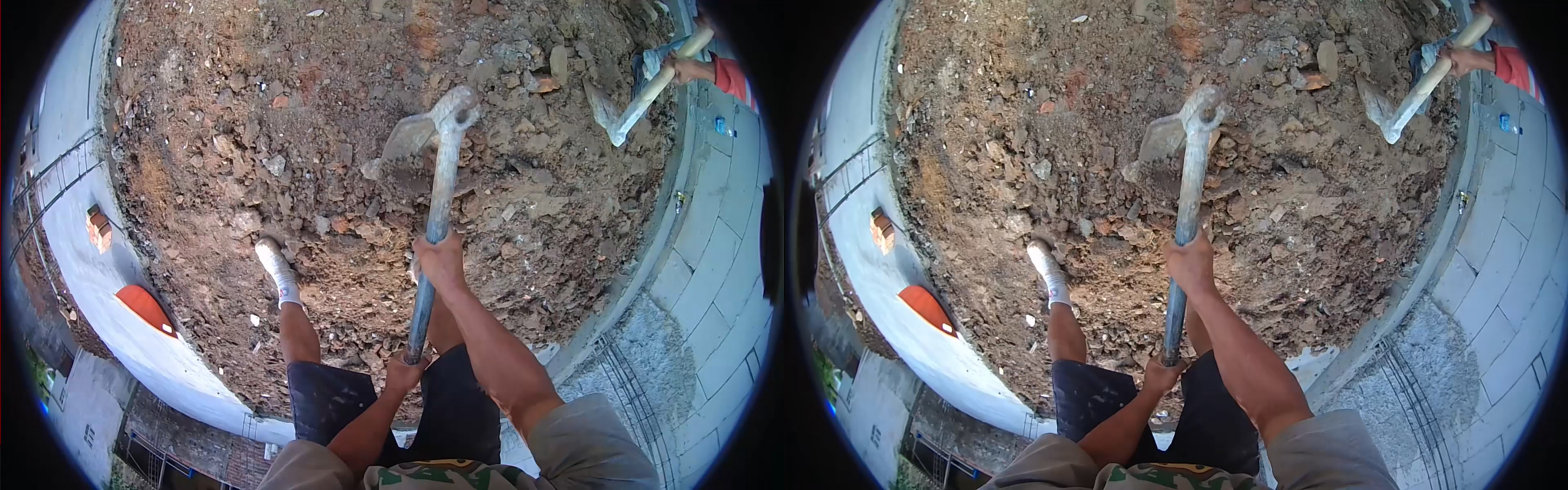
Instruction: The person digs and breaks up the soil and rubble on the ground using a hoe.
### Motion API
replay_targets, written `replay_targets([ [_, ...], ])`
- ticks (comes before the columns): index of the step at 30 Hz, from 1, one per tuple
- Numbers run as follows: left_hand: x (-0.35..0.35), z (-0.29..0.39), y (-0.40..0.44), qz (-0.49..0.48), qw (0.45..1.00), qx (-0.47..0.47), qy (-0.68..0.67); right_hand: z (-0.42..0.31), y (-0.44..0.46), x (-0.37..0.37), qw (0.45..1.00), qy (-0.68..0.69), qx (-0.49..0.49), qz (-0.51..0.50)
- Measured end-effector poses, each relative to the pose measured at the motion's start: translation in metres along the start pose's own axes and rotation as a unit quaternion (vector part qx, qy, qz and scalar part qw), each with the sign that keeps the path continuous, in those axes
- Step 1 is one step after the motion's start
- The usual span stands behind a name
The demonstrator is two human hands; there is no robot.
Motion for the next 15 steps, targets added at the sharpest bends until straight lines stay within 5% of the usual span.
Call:
replay_targets([
  [1, 0.001, -0.028, -0.015, -0.016, 0.998, -0.041, 0.044, 0.037, -0.028, 0.007, 0.998, -0.007, 0.064, -0.005],
  [3, -0.008, -0.094, -0.054, -0.041, 0.993, -0.075, 0.087, 0.002, -0.099, 0.017, 0.962, -0.212, 0.158, -0.064],
  [6, -0.017, -0.081, -0.084, -0.049, 0.989, -0.068, 0.124, 0.037, -0.124, 0.035, 0.993, 0.042, 0.107, -0.03],
  [8, -0.024, -0.022, -0.071, -0.034, 0.986, -0.031, 0.159, -0.018, -0.104, 0.03, 0.999, 0.041, 0.019, -0.023],
  [12, -0.041, 0.169, -0.003, -0.065, 0.969, 0.237, -0.037, -0.228, -0.047, 0.012, 0.991, -0.033, -0.13, 0.015],
  [15, -0.082, 0.301, 0.046, -0.08, 0.953, 0.29, -0.022, -0.325, 0.034, 0.005, 0.967, -0.045, -0.248, 0.036],
])
Point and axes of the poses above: each hand's wrist, its own y-axis towards the middle knuckle, its own x-axis out of the palm, z = x × y, the point moved 9 cm from there along y, towards the middle knuckle, and after that the axes turned 9 degrees about -z, right-handed, at the moved point
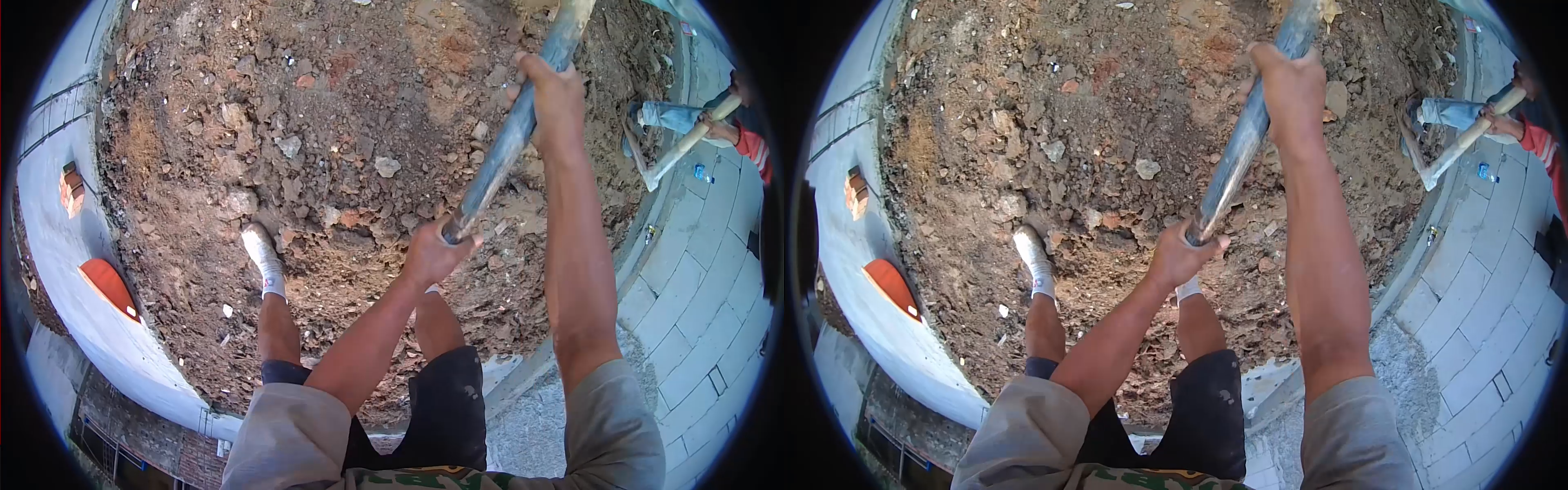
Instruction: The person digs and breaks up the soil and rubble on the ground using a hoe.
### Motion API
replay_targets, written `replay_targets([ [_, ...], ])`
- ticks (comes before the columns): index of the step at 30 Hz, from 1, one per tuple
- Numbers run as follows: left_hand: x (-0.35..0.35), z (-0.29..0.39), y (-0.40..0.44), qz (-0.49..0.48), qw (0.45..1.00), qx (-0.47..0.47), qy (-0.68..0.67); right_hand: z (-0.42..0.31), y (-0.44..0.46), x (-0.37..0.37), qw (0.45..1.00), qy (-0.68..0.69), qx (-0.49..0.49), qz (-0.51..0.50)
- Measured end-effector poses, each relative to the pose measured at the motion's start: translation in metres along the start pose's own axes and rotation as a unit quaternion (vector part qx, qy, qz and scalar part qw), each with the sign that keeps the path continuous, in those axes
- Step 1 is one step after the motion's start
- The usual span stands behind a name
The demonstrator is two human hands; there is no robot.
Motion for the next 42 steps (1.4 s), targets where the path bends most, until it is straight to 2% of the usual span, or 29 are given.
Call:
replay_targets([
  [2, -0.041, 0.02, 0.036, 0.032, 0.998, -0.001, 0.049, 0.026, 0.065, 0.008, 0.999, -0.037, 0.004, -0.018],
  [4, -0.048, -0.053, 0.019, 0.054, 0.996, -0.066, 0.03, 0.112, 0.074, 0.035, 0.999, 0.008, 0.048, -0.011],
  [5, -0.041, -0.089, -0.012, 0.063, 0.993, -0.103, 0.016, 0.169, 0.031, 0.058, 0.986, 0.045, 0.16, 0.009],
  [6, -0.02, -0.131, -0.078, 0.055, 0.974, -0.219, -0.022, 0.236, -0.028, 0.085, 0.962, 0.043, 0.268, -0.034],
  [7, 0.001, -0.159, -0.141, 0.11, 0.965, -0.222, -0.082, 0.273, -0.093, 0.098, 0.941, 0.044, 0.333, -0.046],
  [8, 0.016, -0.165, -0.195, 0.067, 0.945, -0.317, -0.042, 0.262, -0.148, 0.104, 0.93, 0.038, 0.361, -0.055],
  [9, 0.034, -0.177, -0.241, 0.092, 0.937, -0.336, -0.016, 0.263, -0.189, 0.1, 0.937, 0.041, 0.346, -0.028],
  [10, 0.06, -0.195, -0.279, 0.052, 0.93, -0.359, -0.056, 0.254, -0.225, 0.101, 0.933, 0.06, 0.352, -0.043],
  [12, 0.065, -0.199, -0.306, 0.036, 0.938, -0.344, -0.02, 0.228, -0.269, 0.094, 0.928, 0.015, 0.366, -0.069],
  [13, 0.059, -0.204, -0.302, 0.033, 0.943, -0.332, -0.001, 0.211, -0.252, 0.092, 0.946, 0.038, 0.318, -0.051],
  [15, 0.033, -0.168, -0.246, 0.064, 0.978, -0.197, -0.037, 0.137, -0.219, 0.077, 0.968, 0.071, 0.24, -0.01],
  [16, 0.02, -0.15, -0.206, 0.049, 0.983, -0.173, 0.026, 0.107, -0.186, 0.067, 0.971, 0.032, 0.234, -0.025],
  [17, 0.006, -0.13, -0.16, 0.067, 0.992, -0.104, 0.012, 0.084, -0.144, 0.057, 0.985, 0.023, 0.171, -0.003],
  [18, -0.013, -0.094, -0.11, 0.033, 0.992, -0.097, 0.076, 0.057, -0.102, 0.052, 0.992, 0.038, 0.117, 0.013],
  [20, -0.049, -0.03, -0.024, 0.066, 0.996, 0.02, 0.052, 0.029, -0.014, 0.04, 0.999, 0.001, 0.021, 0.041],
  [21, -0.064, -0.012, 0.015, 0.063, 0.994, 0.01, 0.085, 0.031, 0.029, 0.039, 1.0, 0.002, 0.004, 0.019],
  [22, -0.074, -0.004, 0.041, 0.06, 0.991, 0.003, 0.119, 0.048, 0.066, 0.038, 0.999, -0.006, 0.025, 0.022],
  [24, -0.077, -0.032, 0.038, 0.063, 0.995, -0.046, 0.063, 0.098, 0.085, 0.045, 0.995, -0.014, 0.093, 0.028],
  [25, -0.073, -0.05, 0.019, 0.065, 0.994, -0.08, 0.031, 0.143, 0.075, 0.06, 0.988, -0.02, 0.149, 0.026],
  [26, -0.056, -0.087, -0.031, 0.095, 0.987, -0.128, 0.037, 0.196, 0.03, 0.085, 0.972, 0.007, 0.231, -0.03],
  [27, -0.044, -0.128, -0.081, 0.125, 0.977, -0.167, 0.048, 0.229, -0.028, 0.103, 0.954, -0.006, 0.297, -0.027],
  [28, -0.055, -0.159, -0.095, 0.112, 0.967, -0.226, 0.034, 0.244, -0.045, 0.103, 0.964, 0.012, 0.263, 0.042],
  [31, -0.044, -0.145, -0.163, 0.053, 0.954, -0.278, 0.097, 0.234, -0.1, 0.102, 0.949, 0.086, 0.302, -0.003],
  [32, -0.019, -0.162, -0.207, 0.042, 0.935, -0.343, 0.073, 0.242, -0.145, 0.099, 0.939, 0.086, 0.333, -0.005],
  [33, 0.0, -0.18, -0.238, 0.042, 0.918, -0.392, 0.051, 0.244, -0.187, 0.098, 0.949, 0.057, 0.309, 0.018],
  [36, 0.047, -0.222, -0.327, 0.001, 0.914, -0.405, 0.034, 0.294, -0.275, 0.104, 0.921, -0.023, 0.384, -0.057],
  [38, 0.049, -0.22, -0.332, 0.01, 0.918, -0.396, 0.027, 0.267, -0.266, 0.112, 0.922, -0.016, 0.378, -0.084],
  [40, 0.034, -0.201, -0.307, 0.031, 0.92, -0.388, 0.037, 0.215, -0.276, 0.117, 0.914, -0.008, 0.393, -0.102],
  [42, -0.008, -0.16, -0.225, 0.07, 0.967, -0.242, 0.037, 0.119, -0.189, 0.121, 0.96, 0.027, 0.277, -0.033],
])
Point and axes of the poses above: each hand's wrist, its own y-axis towards the middle knuckle, its own x-axis out of the palm, z = x × y, the point moved 9 cm from there along y, towards the middle knuckle, and after that the axes turned 9 degrees about -z, right-handed, at the moved point
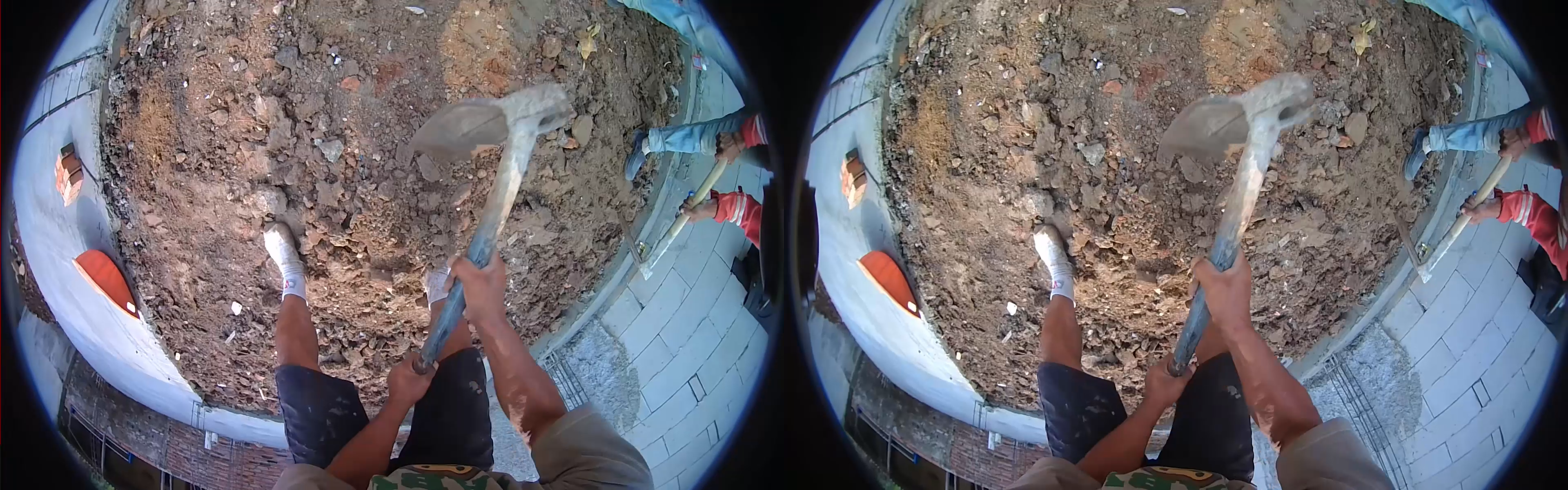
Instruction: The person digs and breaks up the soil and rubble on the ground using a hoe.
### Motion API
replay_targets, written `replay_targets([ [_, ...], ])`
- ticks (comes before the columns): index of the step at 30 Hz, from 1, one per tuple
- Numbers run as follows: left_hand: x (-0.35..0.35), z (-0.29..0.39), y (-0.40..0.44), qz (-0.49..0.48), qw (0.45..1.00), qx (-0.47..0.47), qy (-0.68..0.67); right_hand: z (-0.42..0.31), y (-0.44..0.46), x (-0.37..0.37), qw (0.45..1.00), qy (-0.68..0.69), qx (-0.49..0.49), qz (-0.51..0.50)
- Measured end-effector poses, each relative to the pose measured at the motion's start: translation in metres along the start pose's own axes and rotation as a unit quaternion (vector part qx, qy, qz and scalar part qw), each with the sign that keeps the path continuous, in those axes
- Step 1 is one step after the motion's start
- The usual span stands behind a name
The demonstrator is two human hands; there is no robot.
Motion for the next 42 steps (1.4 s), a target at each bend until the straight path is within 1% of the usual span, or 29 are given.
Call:
replay_targets([
  [1, -0.02, 0.042, 0.033, 0.014, 0.994, 0.097, -0.047, -0.064, 0.015, -0.003, 0.991, -0.067, -0.115, 0.007],
  [3, -0.071, 0.163, 0.088, -0.004, 0.973, 0.23, -0.024, -0.159, 0.06, -0.007, 0.971, -0.001, -0.236, 0.024],
  [5, -0.109, 0.24, 0.138, 0.016, 0.953, 0.302, -0.018, -0.234, 0.113, -0.008, 0.945, -0.017, -0.326, 0.032],
  [7, -0.133, 0.242, 0.155, 0.04, 0.963, 0.266, -0.016, -0.239, 0.171, 0.002, 0.953, -0.027, -0.299, 0.034],
  [8, -0.144, 0.232, 0.155, 0.056, 0.969, 0.24, -0.017, -0.197, 0.19, 0.016, 0.975, -0.006, -0.222, 0.03],
  [10, -0.108, 0.117, 0.101, 0.003, 0.996, 0.039, -0.078, -0.038, 0.211, 0.048, 0.999, -0.004, -0.037, -0.019],
  [11, -0.072, 0.052, 0.068, 0.037, 0.984, 0.019, -0.173, 0.037, 0.178, 0.062, 0.997, -0.046, 0.046, -0.042],
  [12, -0.062, 0.023, 0.034, 0.018, 0.985, -0.063, -0.162, 0.051, 0.129, 0.067, 0.998, -0.036, 0.048, -0.024],
  [14, -0.022, -0.014, -0.043, 0.07, 0.983, 0.016, -0.167, 0.063, 0.046, 0.07, 0.994, -0.061, 0.069, -0.057],
  [16, 0.014, -0.043, -0.079, -0.053, 0.988, -0.112, -0.091, 0.073, -0.009, 0.053, 0.992, -0.084, 0.082, -0.055],
  [19, -0.02, 0.009, -0.03, 0.034, 0.979, 0.096, -0.175, -0.033, -0.009, 0.054, 0.995, -0.066, -0.072, -0.007],
  [20, -0.03, 0.03, 0.0, -0.015, 0.992, 0.09, -0.083, -0.068, 0.003, 0.048, 0.994, -0.07, -0.081, 0.016],
  [21, -0.064, 0.078, 0.022, -0.024, 0.992, 0.086, -0.092, -0.109, 0.02, 0.047, 0.991, -0.042, -0.128, 0.016],
  [23, -0.12, 0.16, 0.094, 0.075, 0.965, 0.249, -0.015, -0.181, 0.075, 0.048, 0.969, -0.018, -0.246, 0.026],
  [24, -0.148, 0.191, 0.122, 0.04, 0.971, 0.234, -0.022, -0.209, 0.107, 0.054, 0.957, -0.008, -0.288, 0.007],
  [26, -0.206, 0.229, 0.141, 0.085, 0.962, 0.261, -0.003, -0.231, 0.161, 0.075, 0.954, -0.006, -0.299, 0.026],
  [28, -0.203, 0.166, 0.145, 0.055, 0.988, 0.143, -0.012, -0.167, 0.202, 0.104, 0.978, -0.027, -0.205, 0.004],
  [29, -0.187, 0.123, 0.127, 0.037, 0.996, 0.075, -0.021, -0.092, 0.207, 0.12, 0.995, -0.048, -0.089, -0.017],
  [30, -0.143, 0.056, 0.09, 0.014, 0.994, 0.002, -0.111, -0.009, 0.195, 0.133, 0.997, -0.06, -0.03, -0.049],
  [31, -0.1, -0.001, 0.056, 0.026, 0.99, -0.047, -0.129, 0.03, 0.144, 0.136, 0.996, -0.086, 0.023, -0.03],
  [32, -0.09, -0.003, 0.003, 0.108, 0.984, 0.033, -0.135, 0.07, 0.113, 0.131, 0.988, -0.145, 0.019, -0.06],
  [33, -0.034, -0.058, -0.026, 0.025, 0.974, -0.096, -0.206, 0.08, 0.056, 0.13, 0.985, -0.138, 0.082, -0.064],
  [34, -0.014, -0.072, -0.051, -0.033, 0.975, -0.125, -0.181, 0.105, 0.03, 0.116, 0.984, -0.145, 0.067, -0.077],
  [35, -0.017, -0.069, -0.062, -0.023, 0.979, -0.077, -0.186, 0.113, 0.007, 0.103, 0.984, -0.167, 0.005, -0.058],
  [36, -0.029, -0.055, -0.05, 0.001, 0.982, -0.012, -0.191, 0.076, 0.003, 0.114, 0.978, -0.186, -0.078, -0.046],
  [39, -0.08, 0.019, 0.0, 0.016, 0.98, 0.092, -0.175, -0.057, 0.006, 0.126, 0.99, -0.116, -0.073, -0.025],
  [40, -0.11, 0.056, 0.026, 0.051, 0.968, 0.141, -0.199, -0.109, 0.023, 0.134, 0.982, -0.113, -0.146, -0.024],
  [41, -0.149, 0.104, 0.053, 0.068, 0.977, 0.177, -0.093, -0.161, 0.039, 0.147, 0.971, -0.101, -0.214, -0.04],
  [42, -0.186, 0.147, 0.079, 0.099, 0.961, 0.245, -0.081, -0.204, 0.053, 0.159, 0.959, -0.096, -0.266, -0.014],
])
Point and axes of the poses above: each hand's wrist, its own y-axis towards the middle knuckle, its own x-axis out of the palm, z = x × y, the point moved 9 cm from there along y, towards the middle knuckle, and after that the axes turned 9 degrees about -z, right-handed, at the moved point
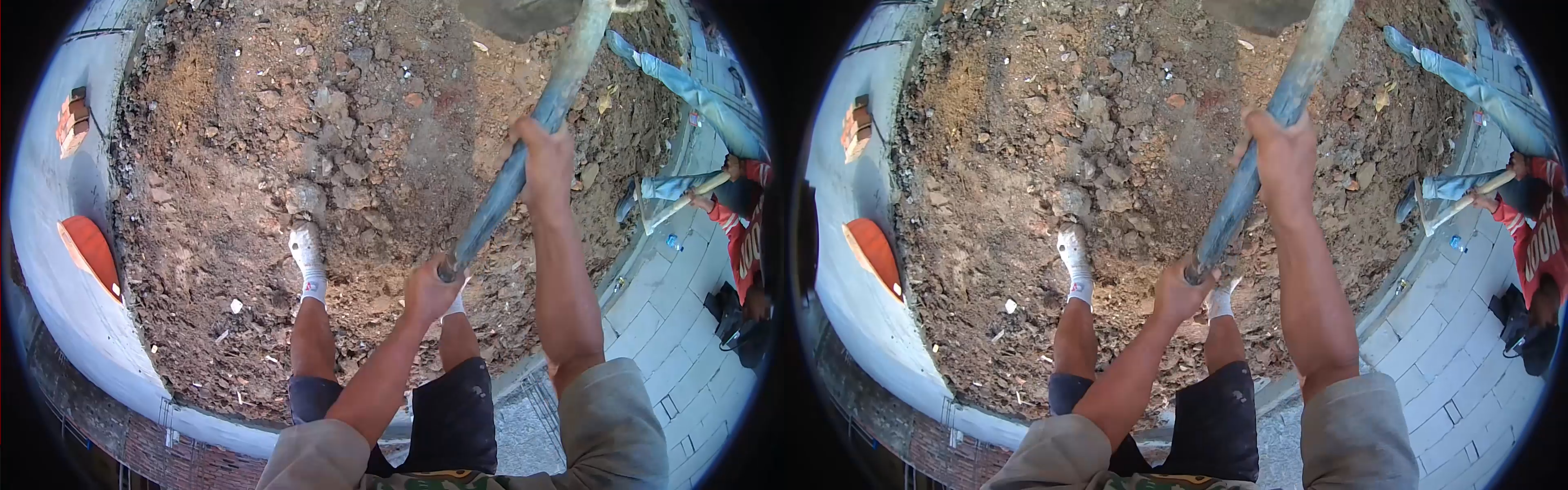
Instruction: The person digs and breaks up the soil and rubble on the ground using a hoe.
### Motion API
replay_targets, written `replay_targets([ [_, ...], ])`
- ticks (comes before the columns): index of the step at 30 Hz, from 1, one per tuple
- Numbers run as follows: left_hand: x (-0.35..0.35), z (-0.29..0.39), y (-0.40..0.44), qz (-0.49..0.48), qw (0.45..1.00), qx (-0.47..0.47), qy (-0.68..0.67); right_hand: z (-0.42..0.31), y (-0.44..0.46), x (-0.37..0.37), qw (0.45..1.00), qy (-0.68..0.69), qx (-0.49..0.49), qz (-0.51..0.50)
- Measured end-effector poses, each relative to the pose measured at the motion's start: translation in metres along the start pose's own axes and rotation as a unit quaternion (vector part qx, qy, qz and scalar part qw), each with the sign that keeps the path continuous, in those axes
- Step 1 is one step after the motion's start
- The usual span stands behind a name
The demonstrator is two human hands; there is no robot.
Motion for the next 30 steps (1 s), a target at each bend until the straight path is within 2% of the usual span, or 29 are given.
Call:
replay_targets([
  [1, -0.022, 0.02, 0.043, -0.021, 0.999, -0.005, -0.027, -0.014, 0.04, 0.006, 0.999, 0.009, -0.04, -0.006],
  [3, -0.069, 0.047, 0.095, 0.021, 0.999, 0.042, -0.004, -0.025, 0.097, 0.028, 0.995, 0.035, -0.094, -0.001],
  [5, -0.069, -0.006, 0.082, -0.03, 0.997, -0.069, -0.022, 0.041, 0.121, 0.055, 0.999, 0.039, -0.018, -0.021],
  [6, -0.063, -0.03, 0.064, -0.054, 0.99, -0.126, -0.032, 0.1, 0.107, 0.07, 0.998, 0.008, 0.055, -0.034],
  [7, -0.03, -0.077, 0.011, -0.053, 0.973, -0.201, -0.097, 0.171, 0.073, 0.083, 0.987, -0.046, 0.141, -0.068],
  [8, -0.001, -0.105, -0.048, 0.005, 0.966, -0.212, -0.148, 0.216, 0.022, 0.086, 0.976, -0.068, 0.195, -0.068],
  [10, 0.038, -0.108, -0.147, 0.011, 0.956, -0.264, -0.13, 0.236, -0.079, 0.07, 0.952, -0.093, 0.277, -0.092],
  [11, 0.071, -0.118, -0.203, -0.02, 0.915, -0.343, -0.211, 0.234, -0.128, 0.065, 0.928, -0.138, 0.322, -0.127],
  [12, 0.099, -0.137, -0.242, -0.106, 0.888, -0.405, -0.189, 0.248, -0.147, 0.055, 0.943, -0.155, 0.267, -0.124],
  [13, 0.106, -0.146, -0.252, -0.093, 0.915, -0.338, -0.198, 0.261, -0.167, 0.045, 0.955, -0.173, 0.211, -0.12],
  [14, 0.093, -0.147, -0.218, -0.067, 0.936, -0.297, -0.179, 0.24, -0.161, 0.052, 0.97, -0.143, 0.156, -0.114],
  [16, 0.071, -0.136, -0.204, -0.038, 0.952, -0.265, -0.147, 0.186, -0.152, 0.052, 0.975, -0.108, 0.173, -0.09],
  [17, 0.054, -0.121, -0.175, -0.035, 0.958, -0.234, -0.164, 0.15, -0.112, 0.058, 0.969, -0.098, 0.215, -0.067],
  [18, 0.029, -0.103, -0.113, -0.024, 0.966, -0.186, -0.179, 0.114, -0.072, 0.071, 0.981, -0.041, 0.176, -0.067],
  [20, -0.03, -0.067, -0.008, 0.009, 0.993, -0.09, -0.076, 0.057, 0.013, 0.093, 0.994, -0.005, 0.088, -0.06],
  [22, -0.107, -0.013, 0.069, 0.039, 0.996, -0.068, -0.03, 0.035, 0.103, 0.122, 0.99, 0.079, 0.011, -0.12],
  [25, -0.199, 0.029, 0.088, 0.183, 0.958, -0.081, 0.203, 0.059, 0.185, 0.167, 0.955, 0.247, 0.063, -0.15],
  [28, -0.212, -0.029, 0.072, 0.167, 0.935, -0.166, 0.265, 0.166, 0.166, 0.21, 0.937, 0.267, 0.173, -0.145],
  [30, -0.19, -0.083, 0.04, 0.095, 0.915, -0.242, 0.307, 0.233, 0.111, 0.22, 0.926, 0.258, 0.243, -0.131],
])
Point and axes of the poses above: each hand's wrist, its own y-axis towards the middle knuckle, its own x-axis out of the palm, z = x × y, the point moved 9 cm from there along y, towards the middle knuckle, and after that the axes turned 9 degrees about -z, right-handed, at the moved point
